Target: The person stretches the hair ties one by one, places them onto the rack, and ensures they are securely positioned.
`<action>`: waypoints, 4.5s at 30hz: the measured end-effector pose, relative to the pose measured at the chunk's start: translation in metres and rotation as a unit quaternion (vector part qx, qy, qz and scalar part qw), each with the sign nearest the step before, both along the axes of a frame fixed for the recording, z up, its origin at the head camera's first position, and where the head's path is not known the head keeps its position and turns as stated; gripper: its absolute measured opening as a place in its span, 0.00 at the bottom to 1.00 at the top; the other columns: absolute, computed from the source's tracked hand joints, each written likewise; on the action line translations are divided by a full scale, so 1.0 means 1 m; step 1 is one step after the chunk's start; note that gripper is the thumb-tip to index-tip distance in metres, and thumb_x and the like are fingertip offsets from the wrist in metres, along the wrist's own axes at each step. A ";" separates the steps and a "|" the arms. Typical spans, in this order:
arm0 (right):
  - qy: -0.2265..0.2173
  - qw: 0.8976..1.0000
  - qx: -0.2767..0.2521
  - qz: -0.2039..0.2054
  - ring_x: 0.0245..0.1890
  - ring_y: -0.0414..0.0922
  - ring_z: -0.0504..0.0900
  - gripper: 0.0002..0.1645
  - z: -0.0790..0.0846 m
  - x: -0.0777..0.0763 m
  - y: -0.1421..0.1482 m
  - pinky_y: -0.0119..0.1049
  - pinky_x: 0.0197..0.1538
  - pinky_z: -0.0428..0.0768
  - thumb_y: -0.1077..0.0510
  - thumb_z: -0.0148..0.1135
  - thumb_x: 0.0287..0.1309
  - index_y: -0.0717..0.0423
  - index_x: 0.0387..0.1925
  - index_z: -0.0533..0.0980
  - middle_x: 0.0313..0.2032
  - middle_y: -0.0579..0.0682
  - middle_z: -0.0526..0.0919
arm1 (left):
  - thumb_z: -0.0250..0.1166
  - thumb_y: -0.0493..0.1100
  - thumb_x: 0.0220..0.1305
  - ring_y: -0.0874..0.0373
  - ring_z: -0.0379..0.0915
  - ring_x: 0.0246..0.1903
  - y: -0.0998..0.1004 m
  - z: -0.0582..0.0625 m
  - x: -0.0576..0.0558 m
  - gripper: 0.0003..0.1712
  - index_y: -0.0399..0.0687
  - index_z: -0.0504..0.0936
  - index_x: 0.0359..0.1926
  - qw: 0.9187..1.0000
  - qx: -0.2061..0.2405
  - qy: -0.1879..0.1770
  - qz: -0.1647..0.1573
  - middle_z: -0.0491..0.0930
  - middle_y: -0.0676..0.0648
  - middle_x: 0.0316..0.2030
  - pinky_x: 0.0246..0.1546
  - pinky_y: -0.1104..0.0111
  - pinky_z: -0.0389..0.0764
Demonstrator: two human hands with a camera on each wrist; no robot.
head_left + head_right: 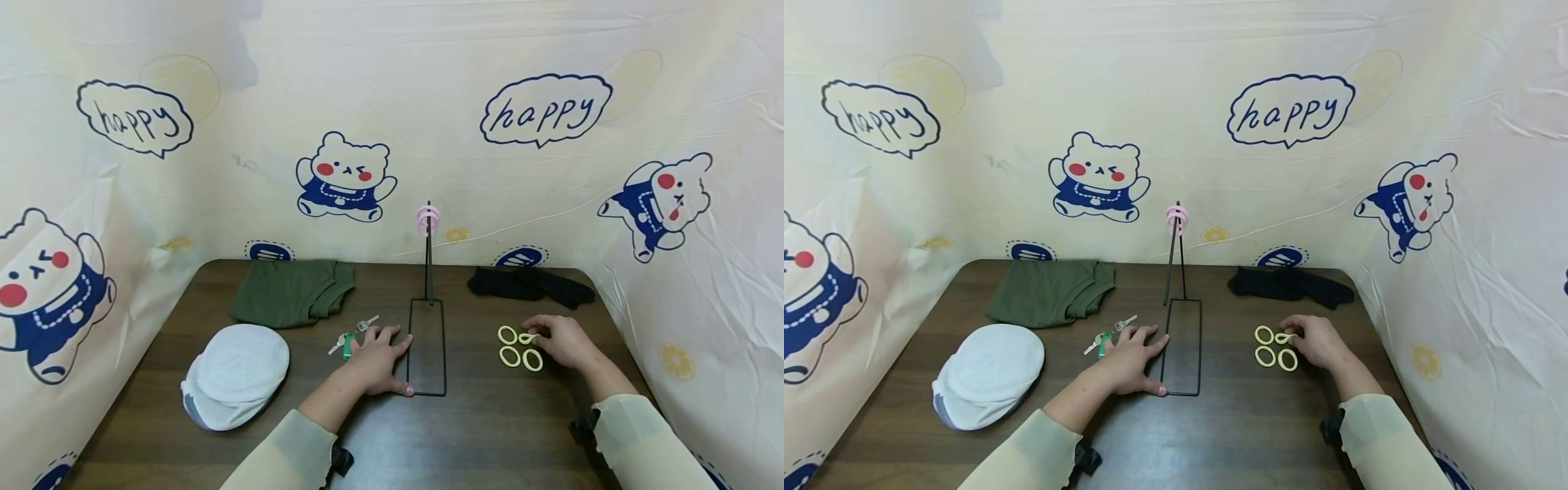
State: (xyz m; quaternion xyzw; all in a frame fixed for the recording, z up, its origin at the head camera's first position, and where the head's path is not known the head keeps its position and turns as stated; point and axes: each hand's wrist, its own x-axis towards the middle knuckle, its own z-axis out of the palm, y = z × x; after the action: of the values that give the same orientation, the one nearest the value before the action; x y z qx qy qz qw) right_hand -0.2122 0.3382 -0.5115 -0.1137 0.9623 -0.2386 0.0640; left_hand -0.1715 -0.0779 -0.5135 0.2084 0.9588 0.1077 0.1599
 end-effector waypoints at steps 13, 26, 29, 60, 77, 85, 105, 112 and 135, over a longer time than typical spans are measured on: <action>0.092 0.995 -0.036 -0.006 0.39 0.50 0.87 0.13 0.017 0.010 -0.008 0.50 0.43 0.82 0.67 0.67 0.65 0.57 0.50 0.85 0.45 0.55 0.88 | 0.73 0.77 0.48 0.39 0.45 0.75 0.000 -0.001 0.000 0.64 0.67 0.56 0.82 1.000 -0.003 -0.005 0.001 0.50 0.48 0.81 0.57 0.37 0.59; 0.191 0.979 -0.068 0.008 0.38 0.46 0.86 0.13 0.046 0.020 -0.042 0.48 0.41 0.84 0.67 0.71 0.63 0.55 0.48 0.86 0.41 0.49 0.89 | 0.73 0.77 0.49 0.39 0.44 0.75 0.000 -0.003 -0.002 0.64 0.67 0.56 0.82 1.000 0.000 -0.001 0.001 0.49 0.48 0.81 0.58 0.36 0.58; 0.211 0.974 -0.080 0.016 0.38 0.45 0.86 0.13 0.054 0.023 -0.052 0.48 0.41 0.85 0.67 0.72 0.62 0.54 0.47 0.87 0.40 0.48 0.89 | 0.73 0.77 0.49 0.39 0.44 0.75 0.000 -0.003 -0.001 0.64 0.67 0.56 0.82 1.000 0.001 -0.002 0.002 0.49 0.48 0.81 0.58 0.36 0.58; 0.348 0.909 -0.190 0.131 0.40 0.38 0.85 0.16 0.130 0.046 -0.122 0.25 0.47 0.79 0.69 0.76 0.55 0.53 0.44 0.87 0.44 0.42 0.88 | 0.73 0.76 0.49 0.39 0.45 0.75 0.000 0.000 -0.001 0.63 0.66 0.57 0.82 1.000 0.001 -0.004 -0.002 0.51 0.47 0.80 0.56 0.37 0.59; 0.407 0.847 -0.261 0.219 0.40 0.45 0.86 0.09 0.168 0.063 -0.150 0.26 0.51 0.80 0.61 0.73 0.63 0.59 0.43 0.87 0.41 0.52 0.89 | 0.73 0.77 0.48 0.39 0.45 0.75 0.001 0.000 -0.001 0.63 0.66 0.58 0.82 1.000 -0.001 -0.001 -0.003 0.51 0.47 0.80 0.56 0.38 0.60; 0.421 0.817 -0.295 0.262 0.40 0.47 0.86 0.08 0.184 0.072 -0.168 0.29 0.51 0.80 0.64 0.71 0.63 0.63 0.42 0.86 0.40 0.55 0.89 | 0.72 0.77 0.49 0.38 0.45 0.75 0.000 0.001 -0.001 0.63 0.65 0.59 0.82 1.000 -0.006 0.000 -0.003 0.51 0.47 0.80 0.58 0.34 0.59; 0.395 0.839 -0.282 0.247 0.40 0.44 0.86 0.08 0.174 0.056 -0.177 0.28 0.48 0.81 0.60 0.74 0.63 0.59 0.43 0.86 0.41 0.50 0.89 | 0.72 0.78 0.48 0.37 0.45 0.75 0.000 -0.001 -0.003 0.63 0.65 0.59 0.82 1.000 -0.004 -0.001 -0.001 0.51 0.46 0.80 0.58 0.32 0.59; 0.384 0.847 -0.290 0.228 0.40 0.44 0.87 0.19 0.171 0.047 -0.178 0.28 0.46 0.82 0.75 0.79 0.45 0.57 0.40 0.89 0.41 0.49 0.89 | 0.72 0.77 0.49 0.37 0.45 0.75 0.000 -0.001 -0.003 0.63 0.65 0.58 0.82 1.000 -0.003 0.001 -0.004 0.51 0.46 0.80 0.59 0.32 0.58; 0.360 0.869 -0.310 0.140 0.37 0.45 0.88 0.15 0.154 0.009 -0.183 0.26 0.40 0.83 0.68 0.78 0.53 0.57 0.44 0.89 0.43 0.49 0.89 | 0.71 0.79 0.48 0.39 0.45 0.75 0.001 -0.005 -0.003 0.64 0.68 0.55 0.82 1.000 -0.015 -0.001 -0.006 0.49 0.48 0.81 0.57 0.35 0.59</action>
State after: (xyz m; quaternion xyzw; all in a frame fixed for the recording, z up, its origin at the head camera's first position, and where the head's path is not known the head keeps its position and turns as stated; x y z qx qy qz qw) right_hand -0.2034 0.1554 -0.3574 -0.3394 0.7693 -0.4552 -0.2930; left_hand -0.1747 -0.0770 -0.5186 0.2118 0.9590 0.0927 0.1642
